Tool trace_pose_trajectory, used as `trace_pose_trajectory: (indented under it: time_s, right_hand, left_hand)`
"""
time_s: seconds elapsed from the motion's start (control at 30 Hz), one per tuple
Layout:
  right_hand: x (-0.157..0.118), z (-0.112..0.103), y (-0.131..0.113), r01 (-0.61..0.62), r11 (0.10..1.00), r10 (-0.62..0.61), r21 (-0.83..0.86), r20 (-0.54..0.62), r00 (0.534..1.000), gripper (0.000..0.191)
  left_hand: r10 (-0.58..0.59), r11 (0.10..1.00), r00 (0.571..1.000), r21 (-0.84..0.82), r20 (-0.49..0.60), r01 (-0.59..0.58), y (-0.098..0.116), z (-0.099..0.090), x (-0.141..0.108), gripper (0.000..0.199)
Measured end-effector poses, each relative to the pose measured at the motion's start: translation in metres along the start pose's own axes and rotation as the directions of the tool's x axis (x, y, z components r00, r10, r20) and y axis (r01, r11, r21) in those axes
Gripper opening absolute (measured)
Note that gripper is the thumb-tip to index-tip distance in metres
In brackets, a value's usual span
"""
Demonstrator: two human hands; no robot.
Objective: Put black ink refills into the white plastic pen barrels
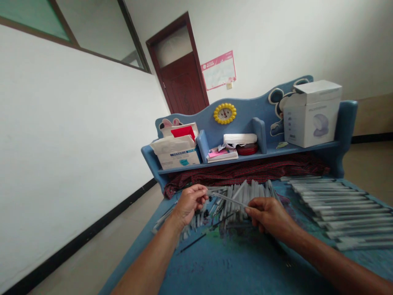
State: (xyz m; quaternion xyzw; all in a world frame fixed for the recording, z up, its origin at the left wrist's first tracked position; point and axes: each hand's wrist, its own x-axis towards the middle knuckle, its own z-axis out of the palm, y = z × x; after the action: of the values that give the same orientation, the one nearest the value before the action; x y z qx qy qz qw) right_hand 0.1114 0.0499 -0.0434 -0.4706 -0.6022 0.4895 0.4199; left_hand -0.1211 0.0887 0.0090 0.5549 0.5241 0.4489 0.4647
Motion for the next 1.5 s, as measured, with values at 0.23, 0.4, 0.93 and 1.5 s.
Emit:
trace_pose_trajectory:
  time_s: [0.23,0.4,0.93,1.5]
  right_hand:
    - [-0.003,0.004,0.001,0.002,0.999,-0.001,-0.050,0.021,1.000,0.021]
    - [-0.003,0.004,0.003,0.018,0.997,-0.016,-0.079,0.036,0.999,0.021]
    - [-0.022,0.014,-0.008,0.250,0.846,-0.263,-0.471,0.040,0.964,0.024]
    - [-0.033,0.021,-0.011,0.441,0.472,-0.650,-0.764,0.036,0.759,0.024]
  left_hand:
    - [-0.016,0.998,1.000,-0.057,0.019,0.017,0.000,0.003,-0.005,0.022]
    - [-0.014,1.000,1.000,-0.025,0.013,0.014,-0.001,0.003,-0.006,0.023]
    - [-0.015,0.998,0.999,-0.054,0.032,0.017,-0.009,0.014,-0.012,0.022]
    - [-0.083,0.965,0.996,-0.249,0.018,0.085,-0.010,0.035,-0.024,0.018]
